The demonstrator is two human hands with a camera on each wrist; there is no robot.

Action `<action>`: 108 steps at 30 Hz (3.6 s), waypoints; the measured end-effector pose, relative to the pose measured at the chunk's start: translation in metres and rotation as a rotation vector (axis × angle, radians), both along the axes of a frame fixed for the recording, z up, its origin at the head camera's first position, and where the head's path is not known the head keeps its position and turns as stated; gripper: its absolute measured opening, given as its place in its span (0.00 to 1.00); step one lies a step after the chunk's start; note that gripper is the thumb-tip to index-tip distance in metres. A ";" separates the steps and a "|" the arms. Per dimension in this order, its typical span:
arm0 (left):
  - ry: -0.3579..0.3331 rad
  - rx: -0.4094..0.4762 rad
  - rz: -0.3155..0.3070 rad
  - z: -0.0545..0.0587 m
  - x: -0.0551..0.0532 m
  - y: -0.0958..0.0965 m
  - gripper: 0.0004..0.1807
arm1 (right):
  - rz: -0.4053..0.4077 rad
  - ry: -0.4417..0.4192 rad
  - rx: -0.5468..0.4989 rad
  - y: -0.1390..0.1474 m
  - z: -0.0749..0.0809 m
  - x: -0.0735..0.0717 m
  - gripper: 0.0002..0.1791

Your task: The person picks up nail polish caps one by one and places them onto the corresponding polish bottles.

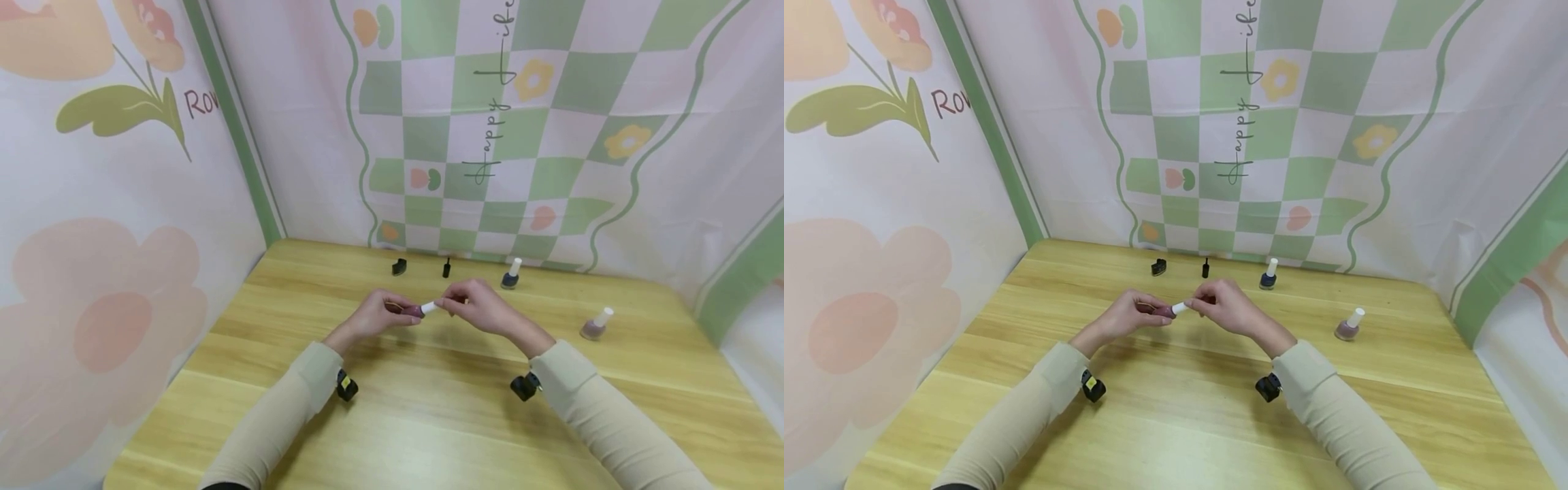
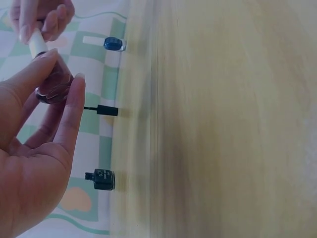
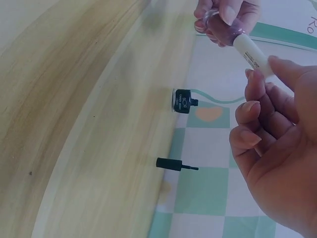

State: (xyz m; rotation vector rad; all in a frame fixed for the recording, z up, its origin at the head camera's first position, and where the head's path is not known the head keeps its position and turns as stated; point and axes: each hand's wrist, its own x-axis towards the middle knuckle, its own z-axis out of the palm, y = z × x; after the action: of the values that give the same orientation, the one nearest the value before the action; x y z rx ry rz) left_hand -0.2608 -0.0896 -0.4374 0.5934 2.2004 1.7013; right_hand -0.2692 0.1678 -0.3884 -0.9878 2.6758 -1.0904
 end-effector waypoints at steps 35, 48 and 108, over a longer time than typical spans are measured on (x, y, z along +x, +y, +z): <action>0.096 -0.034 0.004 -0.005 -0.002 0.012 0.11 | -0.113 -0.127 -0.189 -0.007 -0.009 0.002 0.10; 0.169 0.000 0.043 -0.009 -0.001 0.016 0.10 | -0.097 -0.177 -0.273 -0.018 -0.012 0.004 0.11; 0.092 -0.080 0.452 -0.031 -0.043 -0.110 0.13 | -0.148 -0.178 -0.310 -0.183 -0.054 -0.058 0.11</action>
State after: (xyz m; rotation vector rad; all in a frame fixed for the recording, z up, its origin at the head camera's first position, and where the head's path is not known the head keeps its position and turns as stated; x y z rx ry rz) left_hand -0.3037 -0.1993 -0.4684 0.1595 2.6037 1.8045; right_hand -0.3272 -0.0156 -0.4420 -0.6972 2.5176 -1.5795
